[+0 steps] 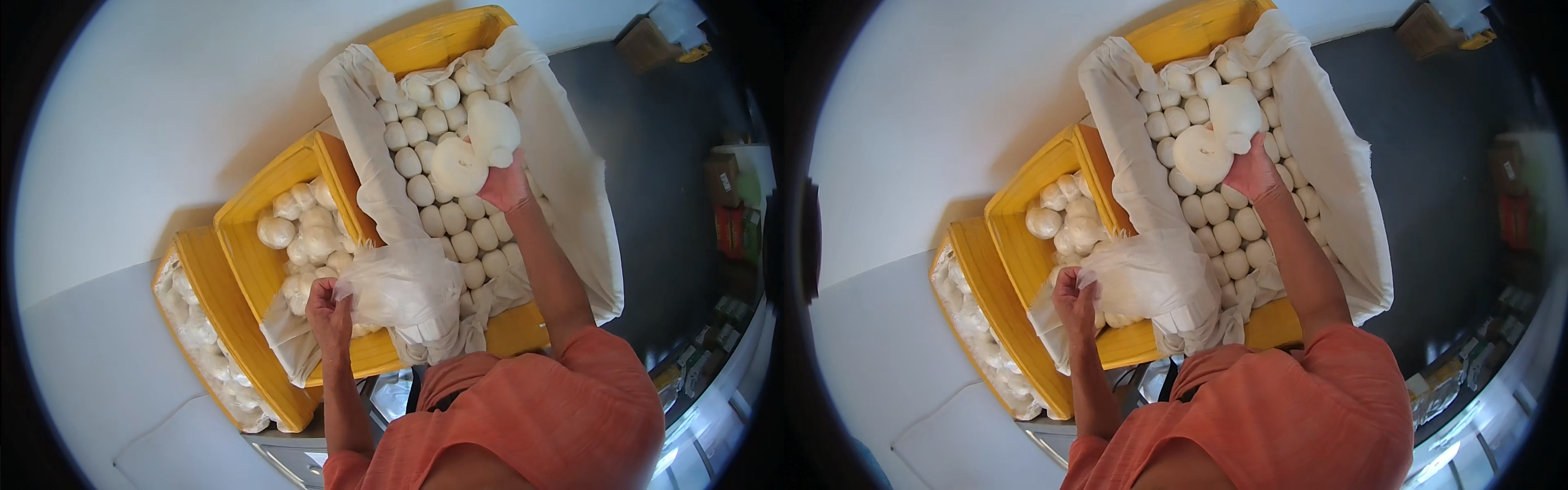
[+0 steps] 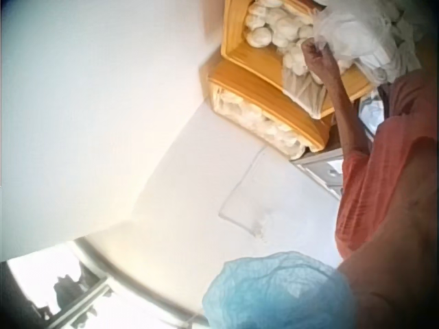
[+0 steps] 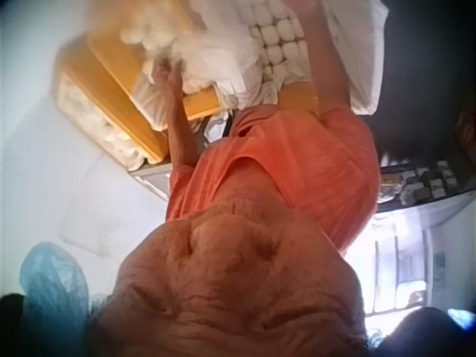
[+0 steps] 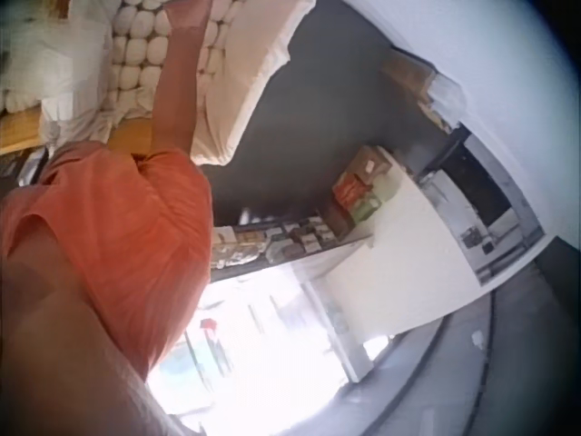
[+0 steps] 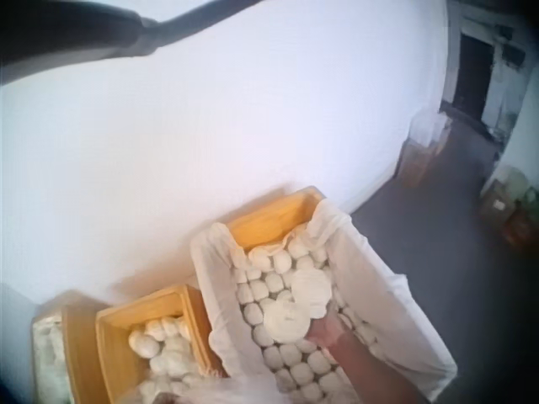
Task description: The person repeatedly picks small white dough balls from a yellow bin and places them into a white cloth bag, then ties the bag and sets it aside. The process continues with multiple bags being filled and tied in sequence.
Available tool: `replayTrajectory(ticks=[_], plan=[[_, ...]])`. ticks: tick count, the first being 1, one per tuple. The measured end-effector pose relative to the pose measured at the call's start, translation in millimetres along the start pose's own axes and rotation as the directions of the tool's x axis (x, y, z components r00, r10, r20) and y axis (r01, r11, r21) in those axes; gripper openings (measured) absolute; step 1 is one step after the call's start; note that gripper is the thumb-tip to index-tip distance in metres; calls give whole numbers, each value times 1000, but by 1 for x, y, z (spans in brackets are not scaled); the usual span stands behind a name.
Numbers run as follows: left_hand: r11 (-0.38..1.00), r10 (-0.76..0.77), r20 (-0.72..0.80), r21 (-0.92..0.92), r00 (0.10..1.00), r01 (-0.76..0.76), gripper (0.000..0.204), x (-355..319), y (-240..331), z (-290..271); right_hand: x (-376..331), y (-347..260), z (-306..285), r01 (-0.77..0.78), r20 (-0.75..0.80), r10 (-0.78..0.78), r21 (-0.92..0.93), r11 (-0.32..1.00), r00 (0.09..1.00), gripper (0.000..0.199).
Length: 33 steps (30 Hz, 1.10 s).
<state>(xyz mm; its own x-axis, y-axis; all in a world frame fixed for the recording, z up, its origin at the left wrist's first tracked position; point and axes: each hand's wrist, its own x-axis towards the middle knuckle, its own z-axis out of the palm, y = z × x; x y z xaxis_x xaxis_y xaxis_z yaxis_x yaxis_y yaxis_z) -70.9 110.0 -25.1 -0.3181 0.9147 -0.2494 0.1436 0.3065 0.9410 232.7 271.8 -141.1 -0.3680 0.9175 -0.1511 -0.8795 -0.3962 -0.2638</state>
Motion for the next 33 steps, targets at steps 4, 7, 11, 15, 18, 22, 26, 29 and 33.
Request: replayTrajectory(ticks=[4,7,11,15,18,22,26,29,33], plan=[[995,87,-11,42,996,-87,10,17,3,-1,-12,-7,43,154,-3,-162,-286,946,987,68],[964,194,22,182,981,-195,10,30,9,4,-41,-11,75,223,160,-165,-478,850,973,66],[939,235,21,252,972,-232,12,35,5,6,-99,41,130,11,263,79,-323,946,961,64],[974,160,137,140,978,-179,6,17,9,-3,-108,108,127,35,448,251,-538,842,858,70],[988,147,262,10,954,-155,15,-12,18,-19,-102,141,105,-182,221,455,-704,686,863,75],[917,343,31,204,939,-342,21,-36,4,-51,-107,152,111,-96,160,425,-848,520,891,75],[744,616,14,320,788,-587,23,-59,1,-46,-105,166,126,33,80,506,-994,101,859,71],[603,744,23,408,668,-686,21,-64,-2,-50,-113,162,161,-159,-199,527,-980,-121,826,69],[735,504,46,501,862,-456,12,-63,-29,-82,-115,152,173,-242,-420,488,-890,-387,765,67]])
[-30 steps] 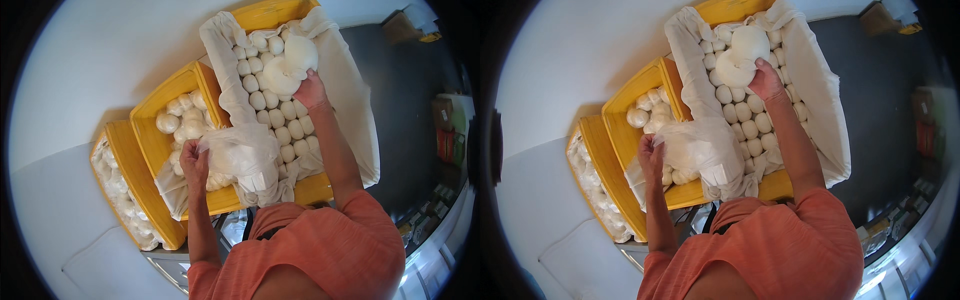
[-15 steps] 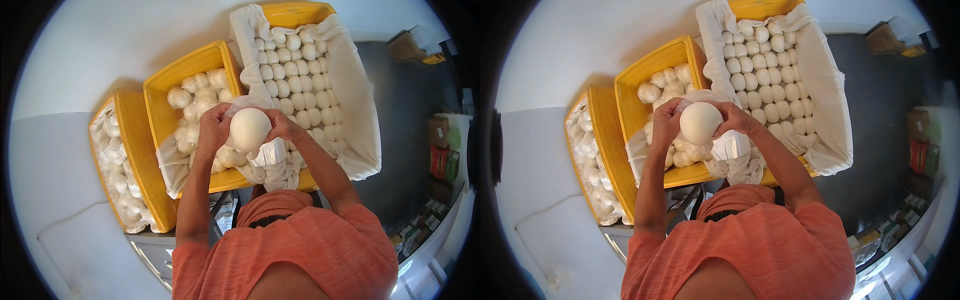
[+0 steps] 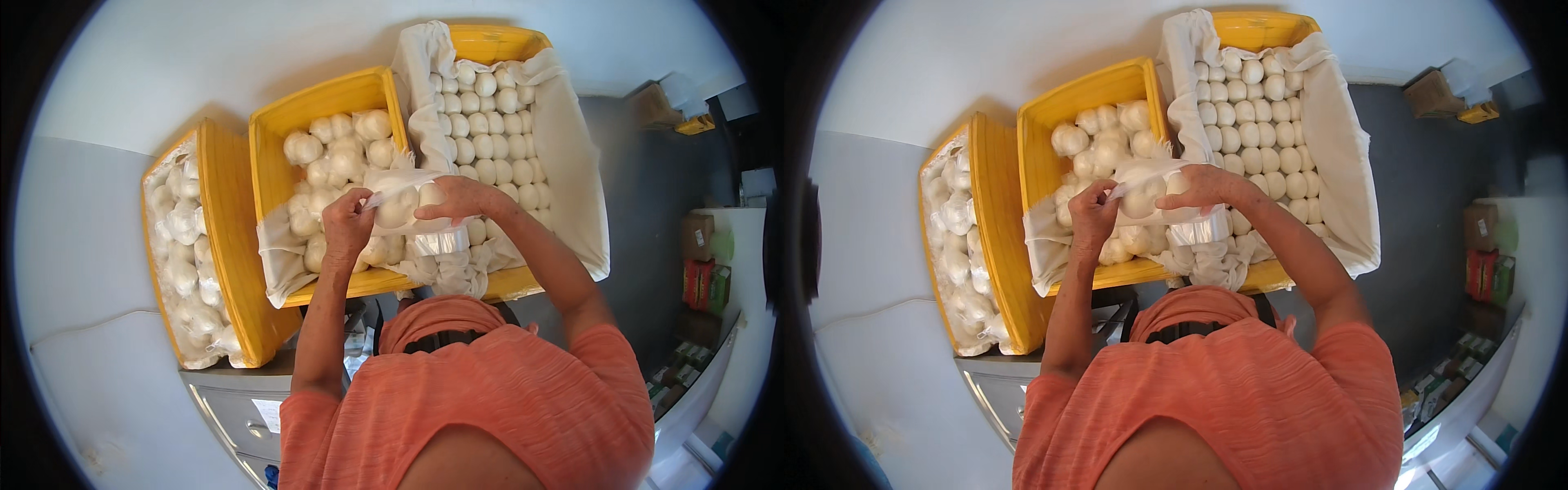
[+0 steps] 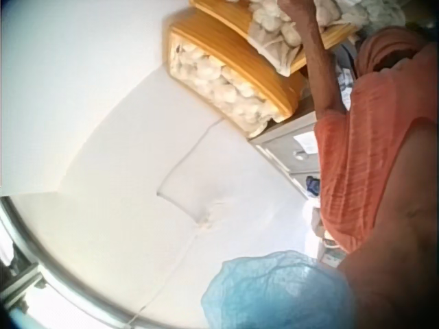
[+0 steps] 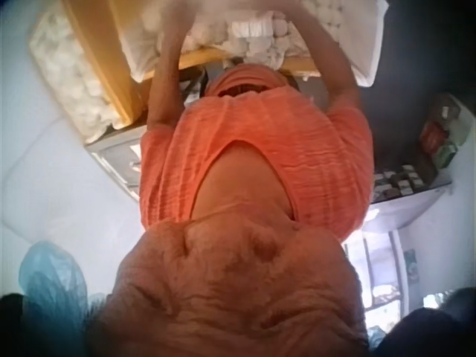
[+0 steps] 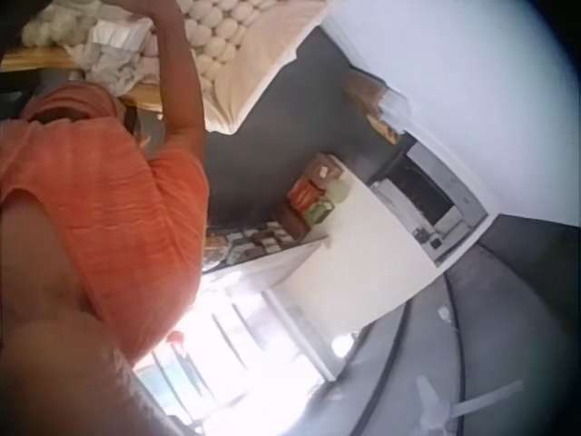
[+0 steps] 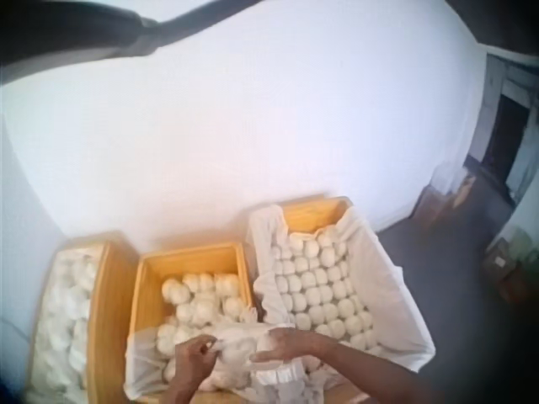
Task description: The person repeatedly picks small white dough balls from a yellow bin and places them into a white cloth bag, then ties the bag and sets it aside. The process continues with multiple bags being filled and tied in sequence.
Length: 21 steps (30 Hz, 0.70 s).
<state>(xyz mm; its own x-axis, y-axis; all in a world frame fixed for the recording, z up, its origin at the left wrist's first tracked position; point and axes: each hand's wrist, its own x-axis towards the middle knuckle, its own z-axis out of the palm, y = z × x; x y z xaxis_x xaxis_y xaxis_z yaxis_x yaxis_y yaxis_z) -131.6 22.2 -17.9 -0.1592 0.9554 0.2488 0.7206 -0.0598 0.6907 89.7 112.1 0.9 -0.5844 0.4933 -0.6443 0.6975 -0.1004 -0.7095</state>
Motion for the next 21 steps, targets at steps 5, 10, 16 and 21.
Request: replayTrajectory(ticks=[5,10,16,21], plan=[[992,-120,-55,-32,991,118,18,-4,-18,-25,-19,-14,10,177,61,-335,-927,330,940,20],[933,-347,183,-34,920,358,32,-6,-26,-61,-37,-33,16,292,327,-485,-945,-147,811,10],[636,-442,365,-516,819,573,30,-25,-28,-64,-30,-39,12,435,177,-936,-900,-29,305,15],[111,-325,475,-840,818,531,16,-32,8,-54,-31,-37,26,680,-391,-788,-406,611,475,23]])
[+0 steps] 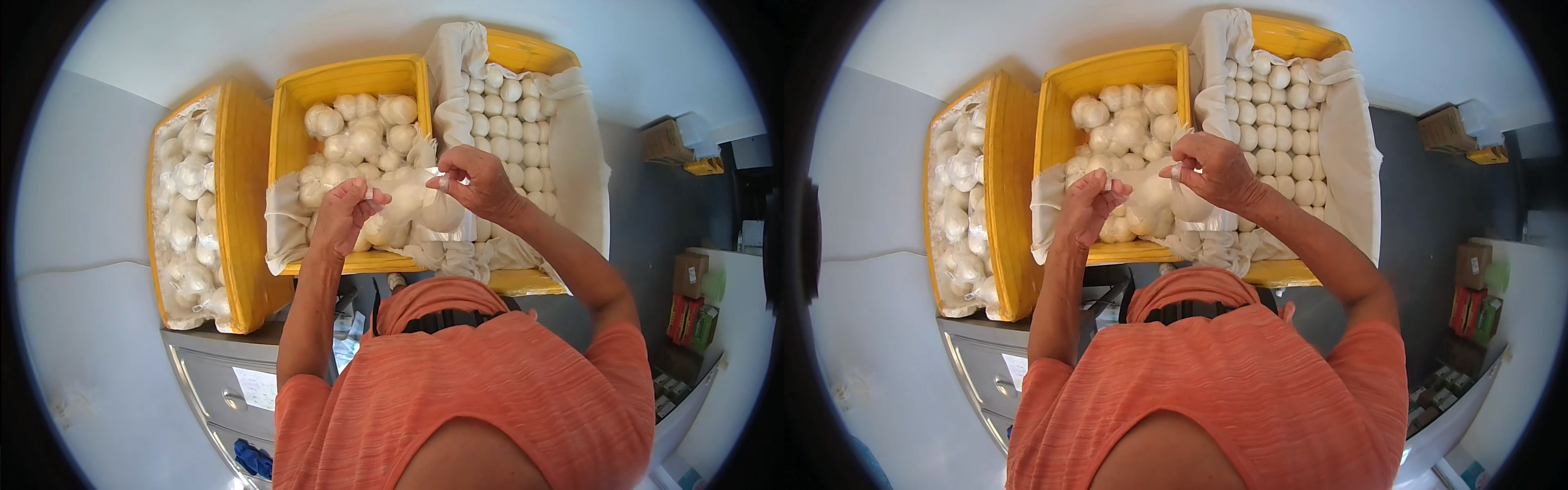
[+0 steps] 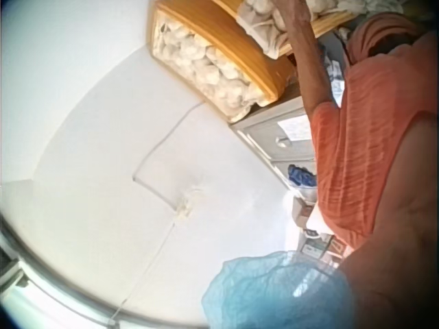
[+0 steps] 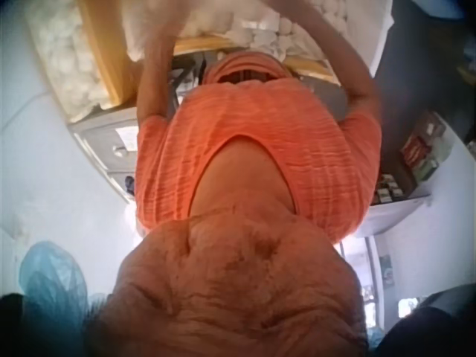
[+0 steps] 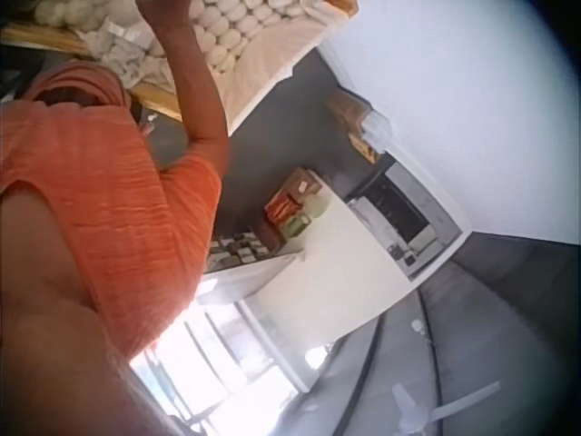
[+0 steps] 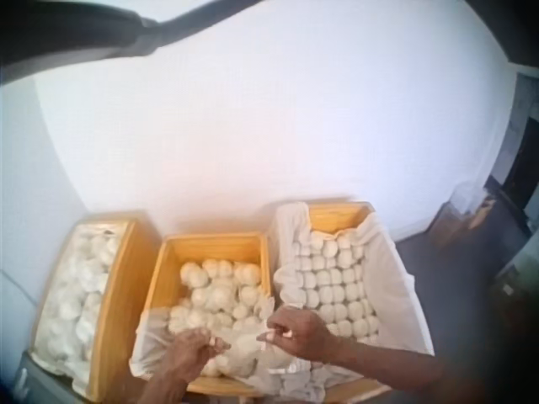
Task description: The person repeatedly picks small white dough balls from a yellow bin and places them into a white cloth bag, then ties the bag and sets it aside. The process continues with multiple bags being filled and tied in sequence.
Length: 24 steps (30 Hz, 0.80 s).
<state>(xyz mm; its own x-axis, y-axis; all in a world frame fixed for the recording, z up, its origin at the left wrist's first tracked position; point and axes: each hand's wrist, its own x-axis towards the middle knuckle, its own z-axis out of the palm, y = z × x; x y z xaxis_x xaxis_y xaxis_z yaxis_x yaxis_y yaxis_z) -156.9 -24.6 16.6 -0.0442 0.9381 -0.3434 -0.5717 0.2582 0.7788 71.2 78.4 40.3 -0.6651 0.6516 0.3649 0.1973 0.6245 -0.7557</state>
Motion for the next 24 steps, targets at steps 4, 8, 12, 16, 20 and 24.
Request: replayTrajectory(ticks=[4,8,12,16,20,24], plan=[[999,10,187,-51,982,0,17,-17,8,40,-7,-11,10,-436,266,349,624,648,899,40],[984,82,170,139,982,-107,34,-20,-4,50,-1,-46,22,-555,358,450,699,451,818,65],[979,74,213,168,974,-111,27,-18,-12,37,-4,-54,28,-576,407,464,755,313,787,53],[991,129,69,21,989,-131,18,-20,-17,-11,-28,-15,4,-611,280,605,650,452,746,31],[990,86,48,-114,995,-80,18,-34,-28,-16,-60,7,8,-498,239,507,729,470,828,25],[999,13,131,-45,991,-7,37,-50,-23,6,-53,-24,21,-550,454,355,800,242,817,38]])
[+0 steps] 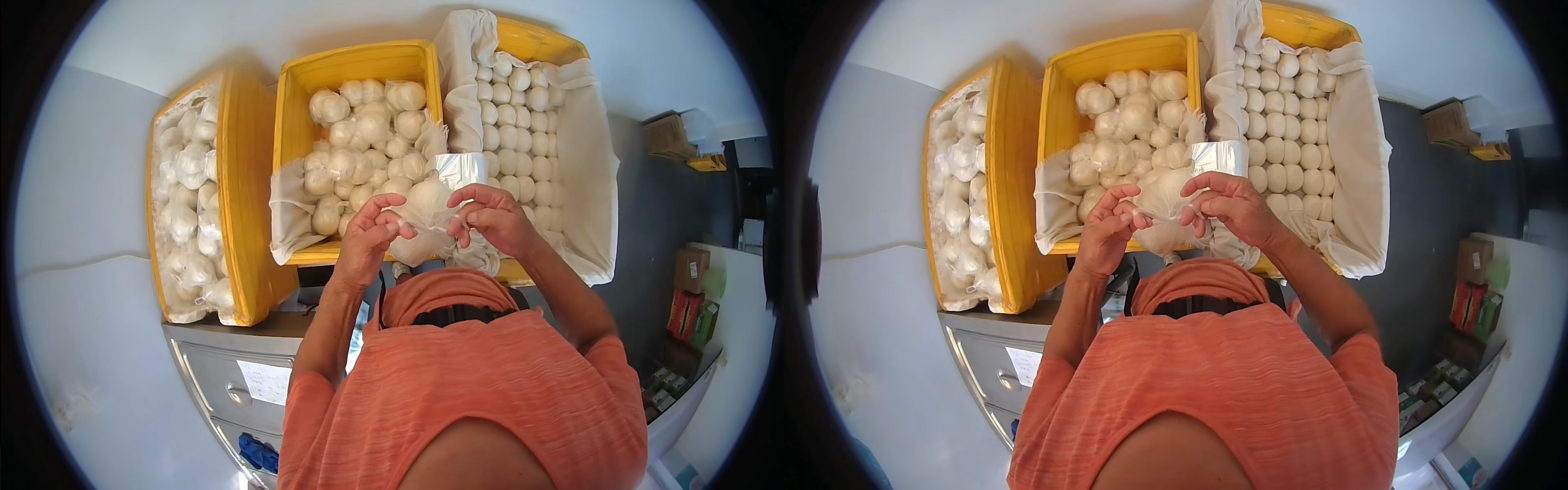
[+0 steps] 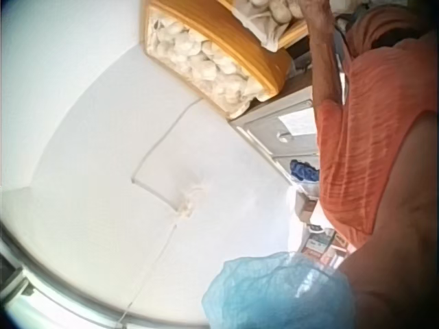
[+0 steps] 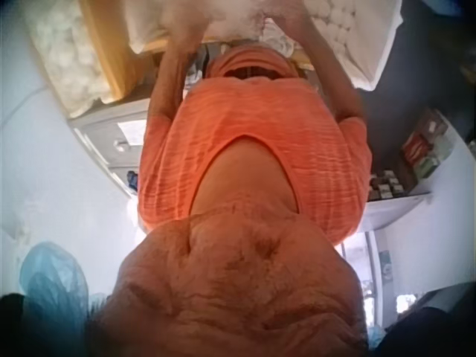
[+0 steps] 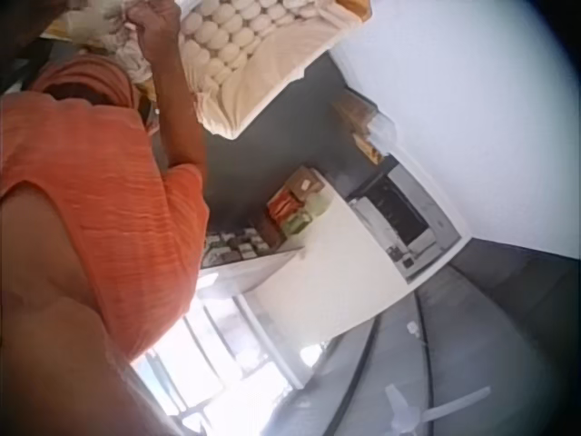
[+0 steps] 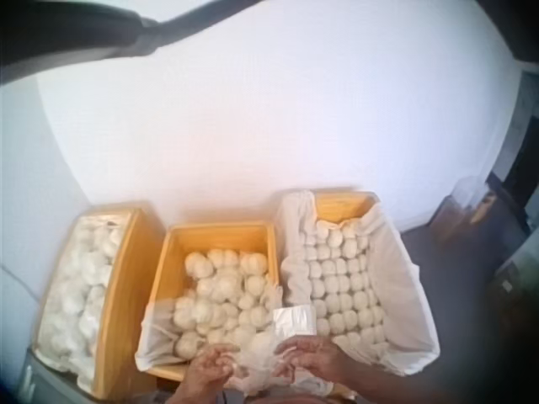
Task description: The person repeatedly picks small white dough balls from a yellow bin and places them into a white cloth bag, then ties the bag and sets it aside. The process continues with multiple bags being filled and tied in sequence.
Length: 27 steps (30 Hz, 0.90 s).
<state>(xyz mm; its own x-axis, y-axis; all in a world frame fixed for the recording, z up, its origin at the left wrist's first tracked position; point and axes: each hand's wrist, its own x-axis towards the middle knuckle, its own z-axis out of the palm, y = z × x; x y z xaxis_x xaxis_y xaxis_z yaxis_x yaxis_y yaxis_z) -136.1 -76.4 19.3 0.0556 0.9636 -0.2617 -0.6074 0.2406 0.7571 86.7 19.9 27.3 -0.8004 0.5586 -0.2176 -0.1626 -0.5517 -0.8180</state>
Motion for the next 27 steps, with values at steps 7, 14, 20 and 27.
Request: replayTrajectory(ticks=[7,14,20,27], plan=[[951,-169,43,271,985,151,72,-29,-13,19,-10,27,34,-274,67,267,126,953,961,65],[921,175,-299,386,938,-49,39,-30,-5,-15,13,27,14,-107,-116,92,-131,986,989,45],[168,695,-89,985,713,-41,30,-51,39,-20,-5,-23,24,308,133,-279,-375,874,951,35],[-39,555,10,999,832,14,41,-19,23,-10,-52,-44,26,436,637,-379,74,897,671,24]])
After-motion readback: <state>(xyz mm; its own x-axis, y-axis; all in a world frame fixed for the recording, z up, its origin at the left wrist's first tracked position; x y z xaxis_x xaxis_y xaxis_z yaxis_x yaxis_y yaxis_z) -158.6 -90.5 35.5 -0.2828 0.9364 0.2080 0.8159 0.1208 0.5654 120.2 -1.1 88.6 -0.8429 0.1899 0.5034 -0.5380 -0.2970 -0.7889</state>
